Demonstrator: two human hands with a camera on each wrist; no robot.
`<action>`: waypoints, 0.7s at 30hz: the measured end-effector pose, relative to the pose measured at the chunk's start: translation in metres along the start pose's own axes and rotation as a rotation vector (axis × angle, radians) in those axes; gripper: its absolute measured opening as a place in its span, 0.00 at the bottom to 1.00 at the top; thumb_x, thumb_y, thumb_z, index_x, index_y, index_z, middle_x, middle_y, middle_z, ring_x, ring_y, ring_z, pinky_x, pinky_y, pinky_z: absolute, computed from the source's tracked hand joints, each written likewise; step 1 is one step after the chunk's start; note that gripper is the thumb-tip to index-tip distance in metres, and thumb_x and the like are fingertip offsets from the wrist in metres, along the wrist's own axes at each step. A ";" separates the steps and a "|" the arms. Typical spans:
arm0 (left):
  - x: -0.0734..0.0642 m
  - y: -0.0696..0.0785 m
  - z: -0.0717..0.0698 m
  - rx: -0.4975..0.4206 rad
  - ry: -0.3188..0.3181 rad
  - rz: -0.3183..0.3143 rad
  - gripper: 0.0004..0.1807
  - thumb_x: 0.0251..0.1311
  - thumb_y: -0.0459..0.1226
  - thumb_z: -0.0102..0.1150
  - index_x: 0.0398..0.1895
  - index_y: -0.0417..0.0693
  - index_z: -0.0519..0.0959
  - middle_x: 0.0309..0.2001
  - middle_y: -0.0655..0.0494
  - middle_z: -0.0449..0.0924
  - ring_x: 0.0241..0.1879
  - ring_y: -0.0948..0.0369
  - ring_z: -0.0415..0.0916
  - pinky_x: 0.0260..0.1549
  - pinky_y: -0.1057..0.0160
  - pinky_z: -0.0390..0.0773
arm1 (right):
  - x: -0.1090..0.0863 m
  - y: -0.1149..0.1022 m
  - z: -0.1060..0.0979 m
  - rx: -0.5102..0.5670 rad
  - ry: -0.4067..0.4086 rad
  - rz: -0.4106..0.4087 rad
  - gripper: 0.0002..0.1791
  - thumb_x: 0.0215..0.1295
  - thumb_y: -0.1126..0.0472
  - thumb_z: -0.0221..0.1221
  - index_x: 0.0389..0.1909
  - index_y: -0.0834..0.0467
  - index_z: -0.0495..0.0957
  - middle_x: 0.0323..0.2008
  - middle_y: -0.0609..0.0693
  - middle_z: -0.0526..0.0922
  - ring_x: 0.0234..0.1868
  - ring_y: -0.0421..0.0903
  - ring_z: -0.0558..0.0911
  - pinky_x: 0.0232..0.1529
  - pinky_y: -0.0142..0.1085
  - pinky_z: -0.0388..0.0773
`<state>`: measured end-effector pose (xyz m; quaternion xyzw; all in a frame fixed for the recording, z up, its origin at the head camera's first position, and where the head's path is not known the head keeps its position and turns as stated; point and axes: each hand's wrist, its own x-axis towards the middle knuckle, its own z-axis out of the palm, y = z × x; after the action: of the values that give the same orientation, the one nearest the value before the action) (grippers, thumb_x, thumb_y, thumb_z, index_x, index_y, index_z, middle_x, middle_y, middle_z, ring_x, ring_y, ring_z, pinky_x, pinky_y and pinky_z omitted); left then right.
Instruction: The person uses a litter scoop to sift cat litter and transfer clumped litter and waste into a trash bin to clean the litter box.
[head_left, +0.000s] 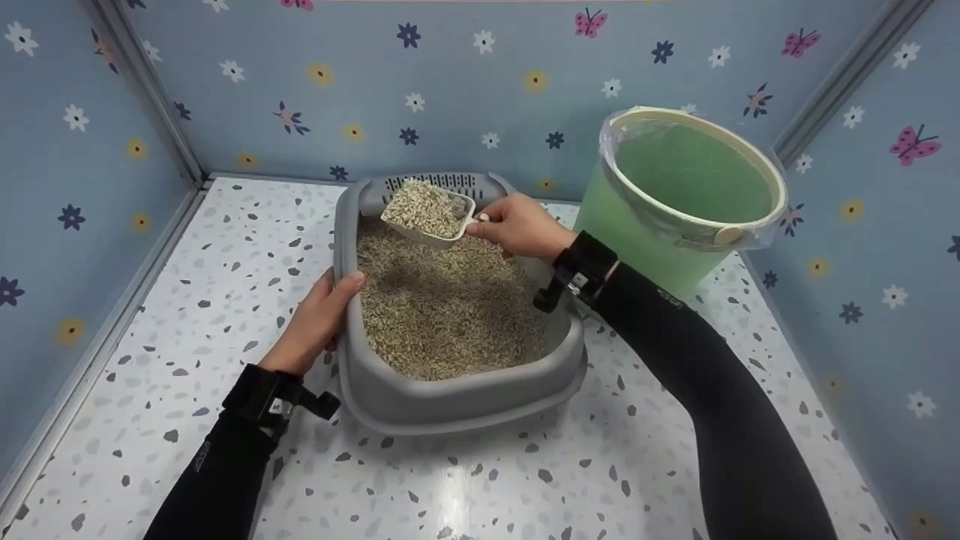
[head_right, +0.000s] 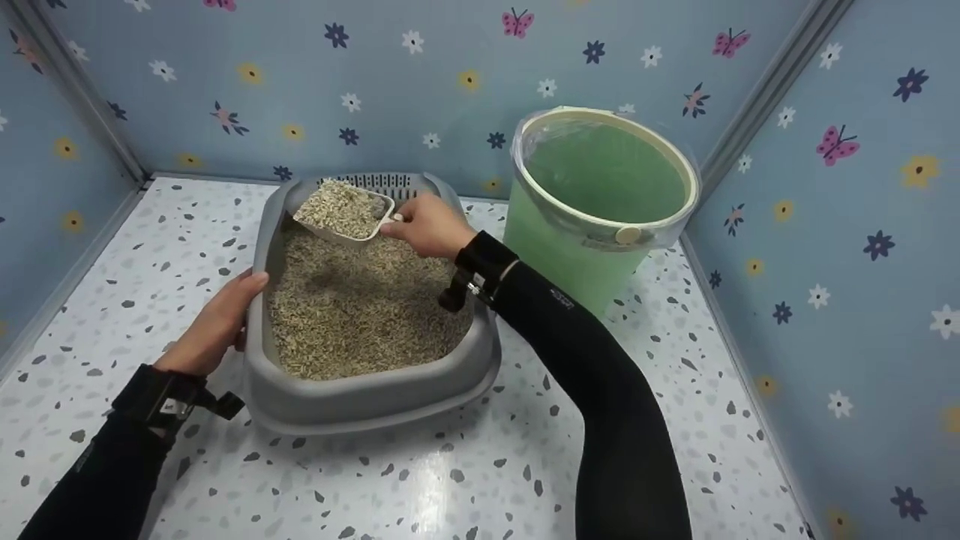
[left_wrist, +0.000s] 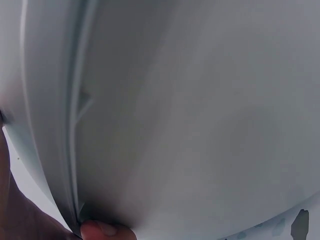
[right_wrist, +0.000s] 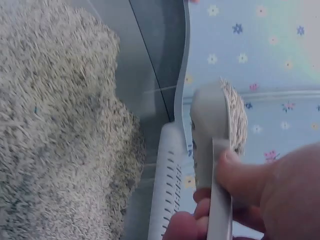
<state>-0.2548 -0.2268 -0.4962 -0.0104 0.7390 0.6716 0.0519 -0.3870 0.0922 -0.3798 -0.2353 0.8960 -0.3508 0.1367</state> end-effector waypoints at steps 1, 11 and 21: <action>0.000 0.000 0.000 -0.002 0.001 -0.001 0.28 0.82 0.64 0.53 0.60 0.50 0.68 0.21 0.61 0.63 0.15 0.65 0.57 0.13 0.66 0.60 | -0.003 -0.001 0.001 0.009 0.006 0.012 0.17 0.82 0.51 0.68 0.30 0.53 0.86 0.19 0.40 0.69 0.19 0.38 0.75 0.25 0.31 0.75; 0.000 -0.002 0.000 -0.025 -0.003 0.006 0.29 0.84 0.62 0.52 0.59 0.46 0.68 0.22 0.60 0.63 0.16 0.65 0.58 0.15 0.66 0.60 | -0.036 -0.008 0.003 0.020 0.027 0.017 0.21 0.83 0.51 0.66 0.26 0.52 0.80 0.17 0.44 0.74 0.18 0.43 0.78 0.23 0.34 0.74; 0.001 0.000 0.000 0.009 0.003 0.005 0.31 0.83 0.63 0.52 0.62 0.44 0.68 0.23 0.60 0.64 0.16 0.65 0.58 0.14 0.66 0.61 | -0.042 -0.013 0.000 0.090 0.037 0.048 0.18 0.83 0.51 0.66 0.31 0.54 0.84 0.17 0.44 0.74 0.16 0.39 0.75 0.20 0.32 0.73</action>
<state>-0.2560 -0.2265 -0.4962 -0.0094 0.7420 0.6685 0.0491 -0.3468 0.1058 -0.3669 -0.2008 0.8870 -0.3918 0.1392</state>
